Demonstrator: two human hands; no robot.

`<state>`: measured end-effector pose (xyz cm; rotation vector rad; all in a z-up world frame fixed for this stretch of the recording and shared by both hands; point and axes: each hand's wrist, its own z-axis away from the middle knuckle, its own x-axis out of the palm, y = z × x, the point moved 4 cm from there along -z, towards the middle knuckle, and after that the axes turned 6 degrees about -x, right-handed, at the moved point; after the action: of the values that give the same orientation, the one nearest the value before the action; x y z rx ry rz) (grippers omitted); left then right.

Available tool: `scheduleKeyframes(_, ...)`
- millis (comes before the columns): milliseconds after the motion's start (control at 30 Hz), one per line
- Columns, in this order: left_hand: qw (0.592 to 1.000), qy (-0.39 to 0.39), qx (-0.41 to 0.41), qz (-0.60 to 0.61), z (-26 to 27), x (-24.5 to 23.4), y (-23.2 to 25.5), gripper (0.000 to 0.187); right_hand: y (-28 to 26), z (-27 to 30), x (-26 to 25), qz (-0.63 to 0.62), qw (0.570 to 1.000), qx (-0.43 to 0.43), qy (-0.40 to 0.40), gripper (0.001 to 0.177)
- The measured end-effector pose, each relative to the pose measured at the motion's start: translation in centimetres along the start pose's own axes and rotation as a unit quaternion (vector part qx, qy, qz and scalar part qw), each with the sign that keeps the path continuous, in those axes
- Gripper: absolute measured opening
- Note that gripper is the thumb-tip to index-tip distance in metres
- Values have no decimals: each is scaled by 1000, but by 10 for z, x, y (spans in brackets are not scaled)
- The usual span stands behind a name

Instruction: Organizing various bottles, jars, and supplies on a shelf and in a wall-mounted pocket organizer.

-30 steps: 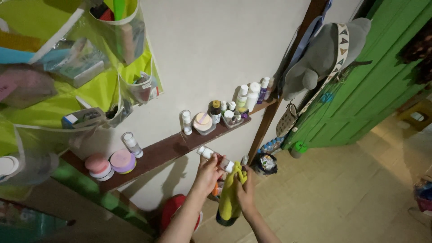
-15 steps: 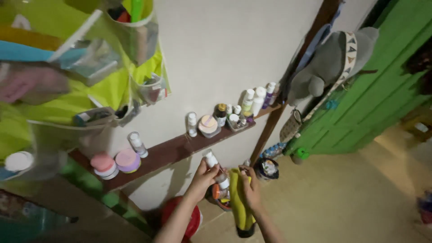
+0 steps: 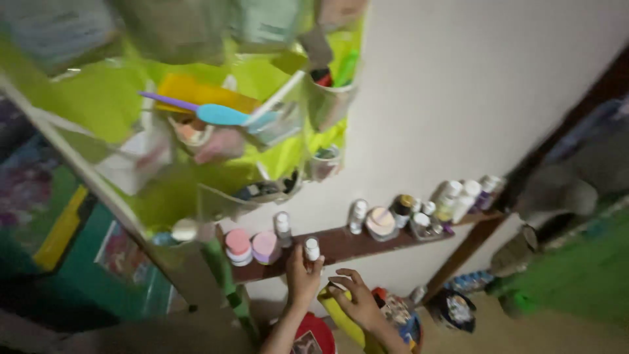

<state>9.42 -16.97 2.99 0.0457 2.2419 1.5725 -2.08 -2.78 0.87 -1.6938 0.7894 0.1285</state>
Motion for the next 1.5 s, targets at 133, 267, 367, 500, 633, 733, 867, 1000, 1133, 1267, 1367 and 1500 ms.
scheduleKeyframes(133,1000,-6,-13,-13,-13,-29,-4,48,-17,-32,27,13,999,-6,-51,41)
scheduleKeyframes(267,995,30,22,-88,-26,-45,-9,55,-27,-56,49,-27,996,-13,-87,40)
scheduleKeyframes(367,994,37,15,-104,-35,-47,-25,57,-40,-67,57,-57,994,-18,-94,39)
scheduleKeyframes(500,997,59,23,-46,-42,-51,-31,70,-40,-77,67,-62,993,5,-96,40)
scheduleKeyframes(633,999,40,-19,1,-47,-56,-24,82,-21,-83,79,-24,991,48,-124,47)
scheduleKeyframes(733,996,71,7,-47,-51,-55,-32,88,-12,-88,83,-52,996,-11,-71,39)
scheduleKeyframes(867,998,35,-15,-56,-50,-50,-41,86,1,-90,87,-16,997,-3,-80,40)
scheduleKeyframes(1000,998,28,-25,-43,-57,-38,-60,86,7,-93,87,-10,996,14,-92,40)
scheduleKeyframes(1133,999,24,-26,8,-59,-34,-66,89,14,-93,89,-36,998,4,-57,37)
scheduleKeyframes(1267,999,37,-8,-9,-55,-41,-54,91,9,-92,84,-13,996,38,-75,39)
scheduleKeyframes(1367,991,93,62,-68,-45,-50,-24,90,8,-91,78,-24,996,33,-75,39)
scheduleKeyframes(1500,987,55,142,-59,-25,-38,14,48,39,-78,63,-43,999,-3,-25,36)
